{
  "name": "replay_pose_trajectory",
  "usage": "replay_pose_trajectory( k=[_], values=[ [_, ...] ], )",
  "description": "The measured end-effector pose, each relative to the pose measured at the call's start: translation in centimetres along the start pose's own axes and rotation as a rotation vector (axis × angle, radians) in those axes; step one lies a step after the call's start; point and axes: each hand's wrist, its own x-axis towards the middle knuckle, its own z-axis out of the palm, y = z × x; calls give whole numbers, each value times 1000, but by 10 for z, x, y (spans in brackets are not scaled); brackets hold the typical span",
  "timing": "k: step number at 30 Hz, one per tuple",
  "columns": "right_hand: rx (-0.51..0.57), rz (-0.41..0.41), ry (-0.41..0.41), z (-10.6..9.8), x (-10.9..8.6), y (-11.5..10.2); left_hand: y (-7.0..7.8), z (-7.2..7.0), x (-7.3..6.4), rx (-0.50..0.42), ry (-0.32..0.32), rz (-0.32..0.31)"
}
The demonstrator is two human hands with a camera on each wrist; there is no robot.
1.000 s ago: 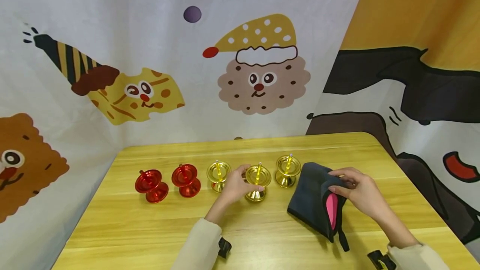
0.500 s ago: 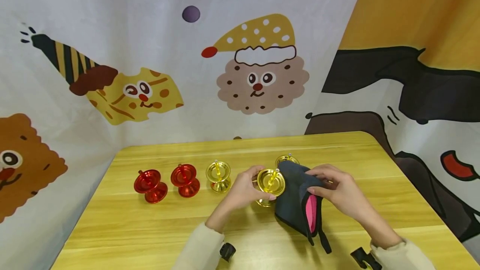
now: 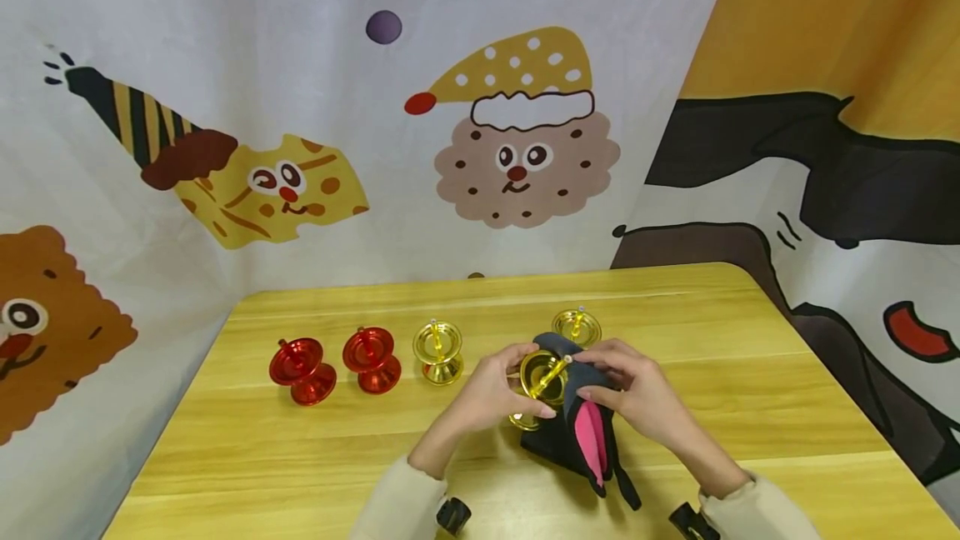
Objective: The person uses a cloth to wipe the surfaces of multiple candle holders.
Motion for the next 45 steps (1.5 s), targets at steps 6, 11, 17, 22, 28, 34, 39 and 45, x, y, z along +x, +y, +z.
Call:
replay_pose_trajectory(
  k=[6,11,17,22,28,34,39,45],
  values=[
    [-36,41,-1,9,-1,5,-3,4,-1,27,12,7],
    [-149,64,23,14,1,6,-1,8,-2,66,13,40],
    [-203,39,17,17,1,10,-1,11,-1,68,9,69],
    [-169,3,-21,18,0,13,-4,12,0,93,15,57],
    [-86,30,-45,18,1,16,-6,13,0,91,22,49],
    [9,1,-63,19,1,20,-6,13,0,100,16,68],
    [93,-9,-76,18,0,25,-5,13,-1,146,1,82],
    [185,19,-76,16,-2,28,-3,12,-2,267,-8,113]
  ],
)
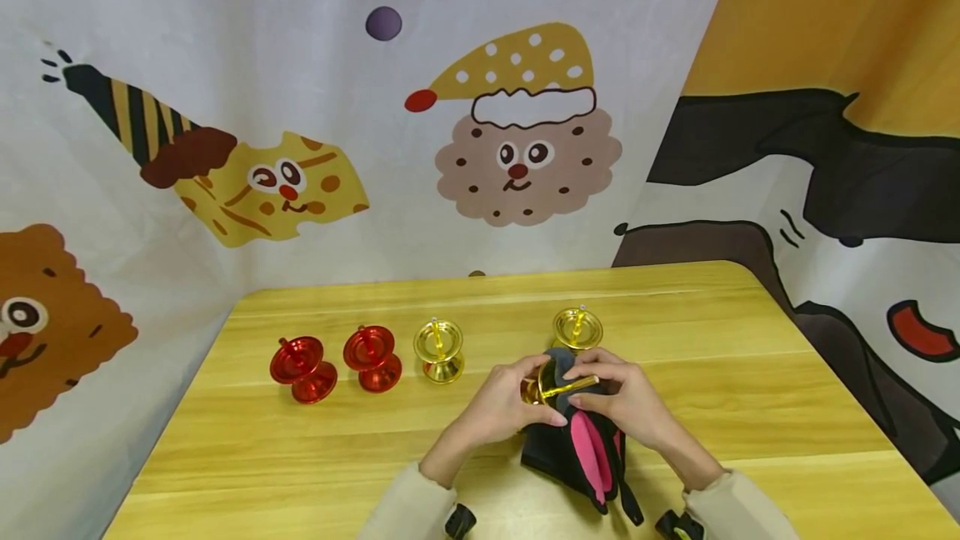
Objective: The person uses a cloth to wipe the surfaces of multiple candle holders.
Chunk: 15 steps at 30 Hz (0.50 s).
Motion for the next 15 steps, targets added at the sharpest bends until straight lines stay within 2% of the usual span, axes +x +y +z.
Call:
replay_pose_trajectory(
  k=[2,7,11,15],
  values=[
    [31,-5,2,-2,-1,-1,1,0,0,22,0,9],
    [86,-37,12,-11,-3,-7,-3,-1,-1,-15,0,-8],
    [73,-74,46,-22,-4,-12,-12,0,-1,-123,17,-47],
    [19,-65,70,-29,-3,-17,-20,-4,-2,-287,25,-78]
  ],
)
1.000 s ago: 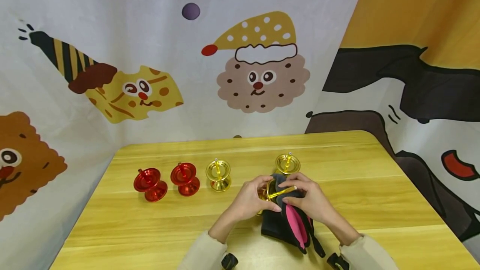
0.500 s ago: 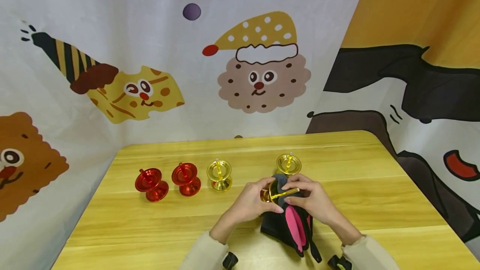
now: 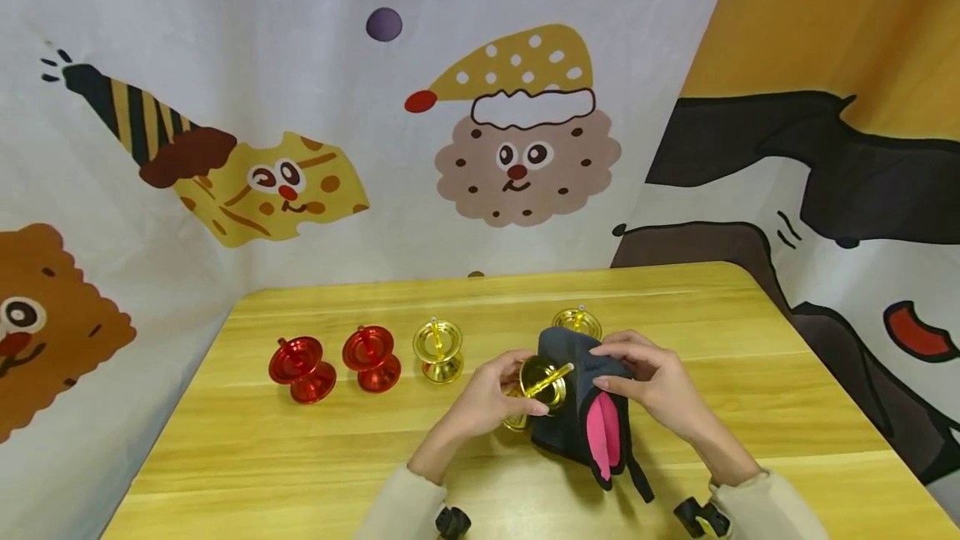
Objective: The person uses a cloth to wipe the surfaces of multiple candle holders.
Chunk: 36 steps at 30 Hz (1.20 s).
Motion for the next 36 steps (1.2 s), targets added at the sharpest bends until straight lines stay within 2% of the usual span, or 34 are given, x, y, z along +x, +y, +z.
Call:
replay_pose_trajectory(
  k=[5,8,12,20,28,36],
  values=[
    [-21,7,-42,5,2,0,1,-5,0,-135,-35,-11],
    [-40,-16,-105,12,3,4,4,-5,-1,-144,-48,-30],
    [-125,-21,-155,20,3,6,5,-5,-2,-119,-49,-49],
    [-288,-35,-151,33,4,5,4,-4,-2,-80,-101,-36],
    [-255,-82,-164,35,3,10,7,-3,-1,-15,-131,-42],
    [-177,-140,-183,32,0,16,13,-3,-1,80,-151,-40]
  ],
)
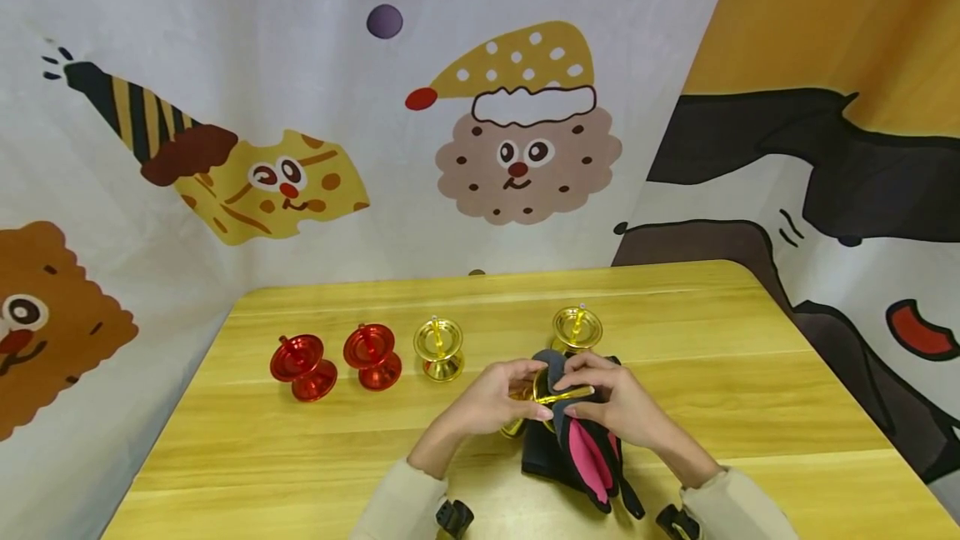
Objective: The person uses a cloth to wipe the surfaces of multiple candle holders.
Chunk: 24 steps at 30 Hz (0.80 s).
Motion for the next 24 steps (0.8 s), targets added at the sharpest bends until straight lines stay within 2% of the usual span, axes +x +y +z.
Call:
replay_pose_trajectory(
  k=[7,12,15,19,22,24],
  values=[
    [31,12,22,-4,-1,1,1,1,0,67,28,2],
    [73,-35,95,-15,-2,0,-6,1,-3,42,94,16],
    [107,-55,175,-24,-2,-2,-11,-1,-4,-55,145,18],
    [112,-45,261,-28,-1,-6,-14,-3,-5,-241,185,15],
    [121,-36,290,-20,1,-10,-12,-1,-2,-289,196,23],
    [123,-28,301,-11,2,-11,-10,2,0,-268,208,36]
  ],
)
